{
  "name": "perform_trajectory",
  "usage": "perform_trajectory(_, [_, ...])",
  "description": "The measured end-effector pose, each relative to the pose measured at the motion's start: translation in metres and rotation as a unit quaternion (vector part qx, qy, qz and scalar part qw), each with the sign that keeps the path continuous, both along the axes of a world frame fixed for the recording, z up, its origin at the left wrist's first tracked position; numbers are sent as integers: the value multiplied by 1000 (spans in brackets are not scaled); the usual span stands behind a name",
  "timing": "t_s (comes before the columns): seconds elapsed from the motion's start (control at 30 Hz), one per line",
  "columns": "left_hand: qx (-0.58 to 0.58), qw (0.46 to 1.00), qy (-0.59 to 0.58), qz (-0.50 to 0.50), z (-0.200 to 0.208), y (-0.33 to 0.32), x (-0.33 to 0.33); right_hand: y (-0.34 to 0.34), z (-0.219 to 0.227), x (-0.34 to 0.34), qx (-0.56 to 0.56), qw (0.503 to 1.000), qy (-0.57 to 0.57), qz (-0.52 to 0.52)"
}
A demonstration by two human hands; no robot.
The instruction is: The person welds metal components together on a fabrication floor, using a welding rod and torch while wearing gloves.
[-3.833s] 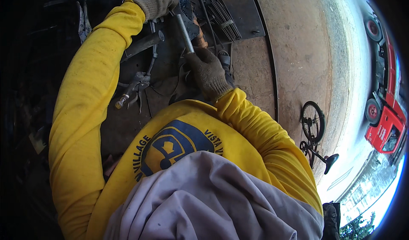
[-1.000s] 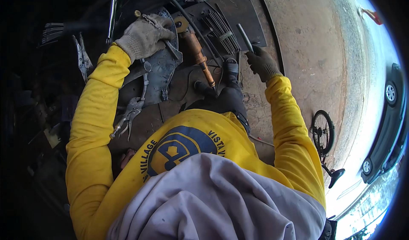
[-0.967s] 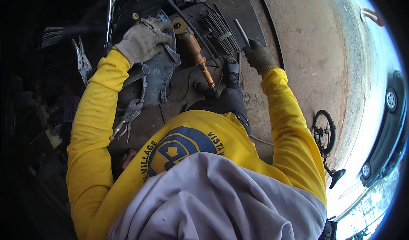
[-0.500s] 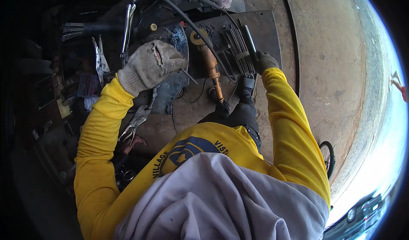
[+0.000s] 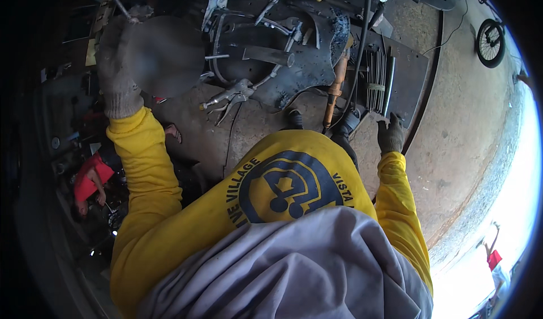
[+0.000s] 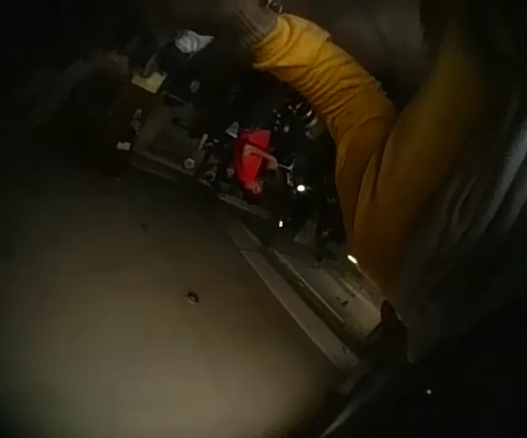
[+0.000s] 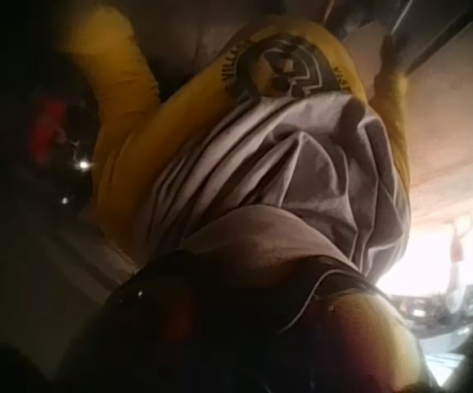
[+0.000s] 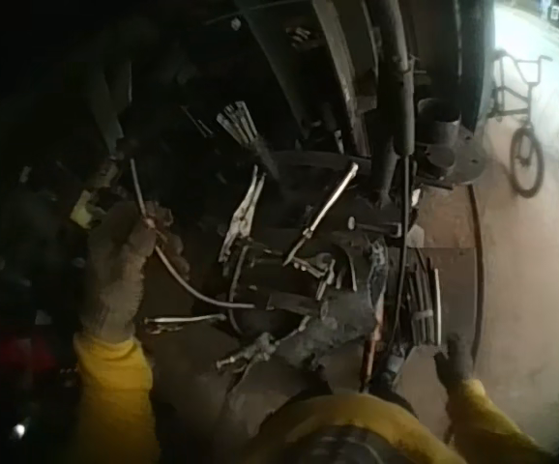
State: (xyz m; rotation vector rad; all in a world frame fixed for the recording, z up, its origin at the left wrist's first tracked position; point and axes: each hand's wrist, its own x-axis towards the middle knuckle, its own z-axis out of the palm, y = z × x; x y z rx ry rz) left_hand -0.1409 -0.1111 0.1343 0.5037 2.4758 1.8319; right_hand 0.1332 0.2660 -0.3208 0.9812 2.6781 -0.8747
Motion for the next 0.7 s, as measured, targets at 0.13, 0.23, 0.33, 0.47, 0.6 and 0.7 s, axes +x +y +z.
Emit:
perform_trajectory(0.13, [10, 998, 18, 63, -9, -66, 14, -38, 19, 22, -35, 998, -46, -14])
perform_trajectory(0.23, [10, 998, -16, 54, -38, -102, 19, -64, 25, 43, -60, 995, -21, -81])
perform_trajectory(0.33, [19, 999, -12, 26, -65, -105, 26, -98, 32, 61, -84, 986, 12, -146])
perform_trajectory(0.47, [-163, 978, 130, -12, -71, -103, 34, -169, 69, 67, -72, 986, -14, -147])
perform_trajectory(0.6, [-222, 955, 181, -70, -73, -94, 39, -214, 76, 90, -106, 976, -5, -191])
perform_trajectory(0.7, [-223, 949, 217, -61, -92, -94, 35, -241, 80, 93, -144, 966, -7, -213])
